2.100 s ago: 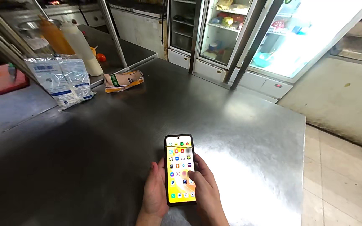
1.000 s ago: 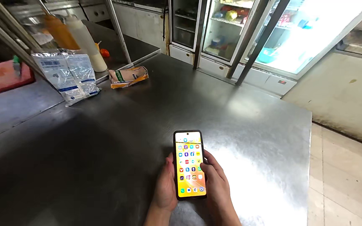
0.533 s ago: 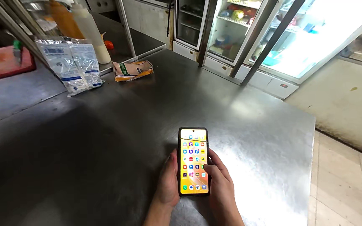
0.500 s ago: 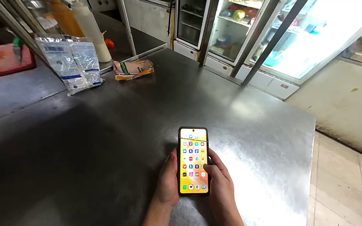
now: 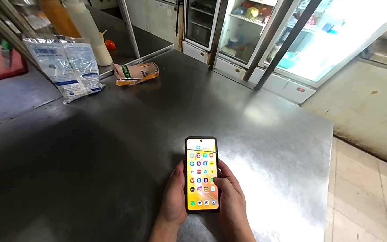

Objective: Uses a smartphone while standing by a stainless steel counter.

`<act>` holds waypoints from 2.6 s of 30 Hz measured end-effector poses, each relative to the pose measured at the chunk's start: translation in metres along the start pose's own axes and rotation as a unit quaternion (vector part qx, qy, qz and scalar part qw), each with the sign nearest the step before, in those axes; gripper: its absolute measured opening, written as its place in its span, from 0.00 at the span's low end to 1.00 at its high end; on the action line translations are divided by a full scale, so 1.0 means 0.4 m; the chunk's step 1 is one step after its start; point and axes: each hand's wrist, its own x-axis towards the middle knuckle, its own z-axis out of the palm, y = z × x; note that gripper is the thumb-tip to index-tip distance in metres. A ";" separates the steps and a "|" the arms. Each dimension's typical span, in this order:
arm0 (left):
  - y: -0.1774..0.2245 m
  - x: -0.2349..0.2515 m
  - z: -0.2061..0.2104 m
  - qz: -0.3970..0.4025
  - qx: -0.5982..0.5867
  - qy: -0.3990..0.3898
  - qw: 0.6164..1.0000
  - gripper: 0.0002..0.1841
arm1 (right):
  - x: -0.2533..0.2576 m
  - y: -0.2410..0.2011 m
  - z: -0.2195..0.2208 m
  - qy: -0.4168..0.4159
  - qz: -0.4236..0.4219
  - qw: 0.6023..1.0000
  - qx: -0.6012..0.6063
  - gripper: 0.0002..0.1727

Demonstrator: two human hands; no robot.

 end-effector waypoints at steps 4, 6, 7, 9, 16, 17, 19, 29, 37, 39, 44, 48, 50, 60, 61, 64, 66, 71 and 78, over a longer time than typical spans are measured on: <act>0.002 -0.002 0.001 -0.007 0.005 -0.002 1.000 0.58 | -0.001 0.001 -0.001 0.000 0.002 1.000 -0.001 0.30; 0.001 -0.002 0.000 -0.008 0.005 -0.004 1.000 0.58 | -0.002 0.002 -0.001 0.003 0.002 1.000 -0.004 0.30; 0.001 -0.002 0.000 -0.007 0.005 -0.005 1.000 0.58 | -0.002 0.001 0.000 0.005 0.003 1.000 -0.005 0.30; 0.001 -0.002 -0.001 -0.006 0.007 -0.009 1.000 0.57 | -0.003 0.000 0.002 0.009 0.006 1.000 -0.006 0.30; 0.001 -0.002 0.001 -0.005 0.019 -0.005 1.000 0.56 | -0.002 0.001 0.002 0.010 0.001 1.000 -0.007 0.30; 0.000 -0.001 0.000 -0.005 0.016 -0.006 1.000 0.56 | -0.002 0.002 0.002 0.008 -0.001 1.000 -0.005 0.30; -0.002 0.000 -0.003 -0.005 0.001 -0.016 1.000 0.55 | -0.002 0.002 0.002 0.006 -0.006 1.000 0.003 0.29; -0.005 0.003 -0.008 -0.005 -0.010 -0.028 1.000 0.55 | -0.004 0.002 0.003 0.009 -0.002 1.000 0.011 0.28; -0.005 0.003 -0.008 -0.003 -0.018 -0.030 0.999 0.54 | -0.004 0.000 0.005 0.008 -0.004 1.000 0.008 0.27; -0.006 0.004 -0.008 -0.002 -0.019 -0.031 0.999 0.54 | -0.004 -0.001 0.006 0.009 -0.004 1.000 0.008 0.27; -0.004 0.002 -0.005 -0.002 -0.014 -0.030 0.999 0.53 | -0.005 0.000 0.006 0.011 -0.006 1.000 -0.001 0.27; -0.004 0.002 -0.006 0.000 -0.012 -0.033 0.999 0.54 | -0.004 0.003 0.004 0.006 -0.010 1.000 0.000 0.27; -0.004 0.003 -0.007 0.001 -0.017 -0.037 0.999 0.53 | -0.004 0.002 0.005 0.005 -0.009 1.000 0.003 0.26; -0.006 0.001 -0.006 0.009 0.007 -0.025 1.000 0.54 | -0.005 0.005 0.006 -0.008 -0.029 0.996 -0.079 0.28; -0.005 0.000 -0.004 0.008 0.011 -0.024 1.000 0.55 | -0.005 0.003 0.007 -0.007 -0.025 0.997 -0.073 0.28; -0.006 0.000 -0.004 0.009 0.015 -0.028 0.999 0.55 | -0.005 -0.002 0.009 -0.002 -0.014 0.998 -0.054 0.27; -0.006 0.001 -0.005 0.005 0.003 -0.033 0.999 0.55 | -0.006 -0.003 0.008 -0.004 -0.012 0.999 -0.047 0.27; -0.005 0.000 0.000 0.004 -0.002 -0.032 0.999 0.54 | -0.006 -0.003 0.010 -0.006 -0.010 0.999 -0.034 0.27; -0.008 0.001 -0.005 0.008 -0.004 -0.037 0.999 0.53 | -0.005 0.000 0.009 -0.003 -0.016 0.999 -0.045 0.28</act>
